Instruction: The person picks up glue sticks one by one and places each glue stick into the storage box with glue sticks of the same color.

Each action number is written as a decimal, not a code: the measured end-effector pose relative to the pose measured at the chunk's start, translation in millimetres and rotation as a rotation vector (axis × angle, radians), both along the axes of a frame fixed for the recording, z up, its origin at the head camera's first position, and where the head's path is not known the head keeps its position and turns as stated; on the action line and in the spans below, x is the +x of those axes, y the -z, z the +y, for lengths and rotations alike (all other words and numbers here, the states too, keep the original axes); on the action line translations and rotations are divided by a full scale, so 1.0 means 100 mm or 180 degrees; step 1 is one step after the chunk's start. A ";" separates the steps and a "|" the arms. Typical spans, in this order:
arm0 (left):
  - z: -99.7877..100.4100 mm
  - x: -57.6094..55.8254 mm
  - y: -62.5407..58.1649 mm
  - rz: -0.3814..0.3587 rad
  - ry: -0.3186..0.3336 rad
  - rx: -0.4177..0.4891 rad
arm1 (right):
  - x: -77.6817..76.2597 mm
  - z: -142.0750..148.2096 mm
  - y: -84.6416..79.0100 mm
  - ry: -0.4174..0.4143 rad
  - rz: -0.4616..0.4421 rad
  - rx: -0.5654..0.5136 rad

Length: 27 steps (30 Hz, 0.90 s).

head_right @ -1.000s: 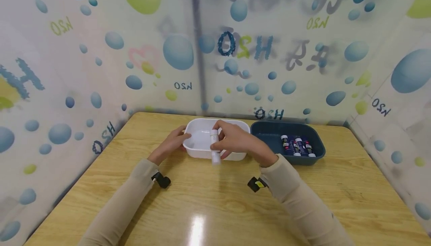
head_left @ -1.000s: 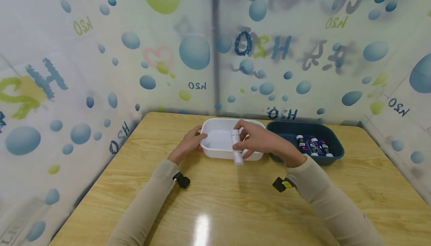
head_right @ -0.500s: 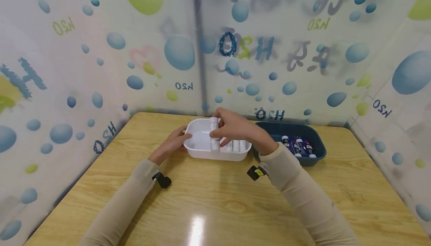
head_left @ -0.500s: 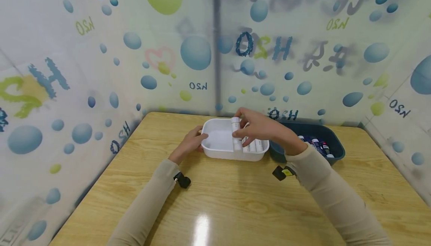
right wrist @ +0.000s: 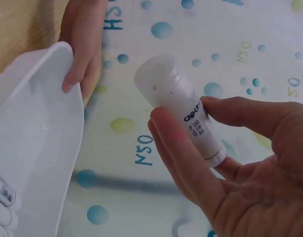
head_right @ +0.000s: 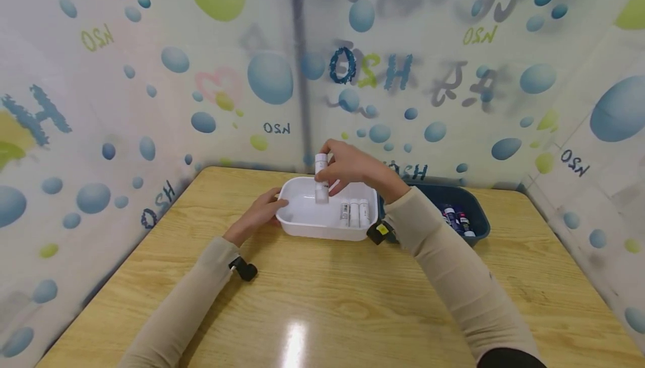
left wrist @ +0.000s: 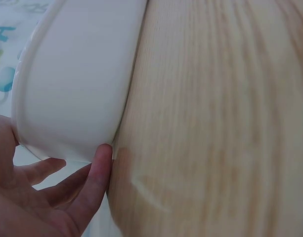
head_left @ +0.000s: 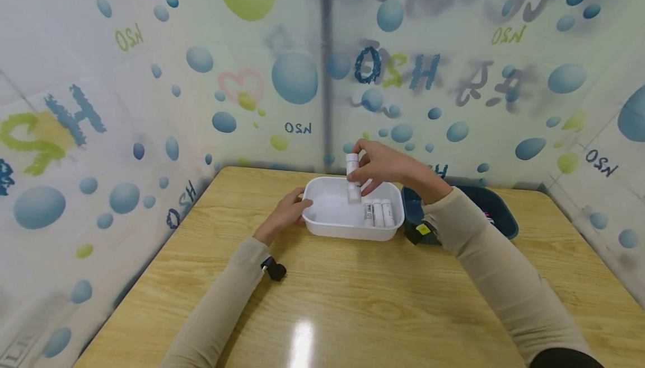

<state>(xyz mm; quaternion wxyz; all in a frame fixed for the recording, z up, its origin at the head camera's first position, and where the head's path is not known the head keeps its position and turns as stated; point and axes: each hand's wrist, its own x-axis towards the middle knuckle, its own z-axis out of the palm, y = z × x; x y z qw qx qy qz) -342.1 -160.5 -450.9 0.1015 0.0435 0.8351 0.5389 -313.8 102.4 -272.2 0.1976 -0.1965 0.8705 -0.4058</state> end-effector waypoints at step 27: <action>0.00 0.01 0.00 0.0030 0.0002 0.0035 | -0.64 -0.13 0.06 0.0345 -0.0303 0.0195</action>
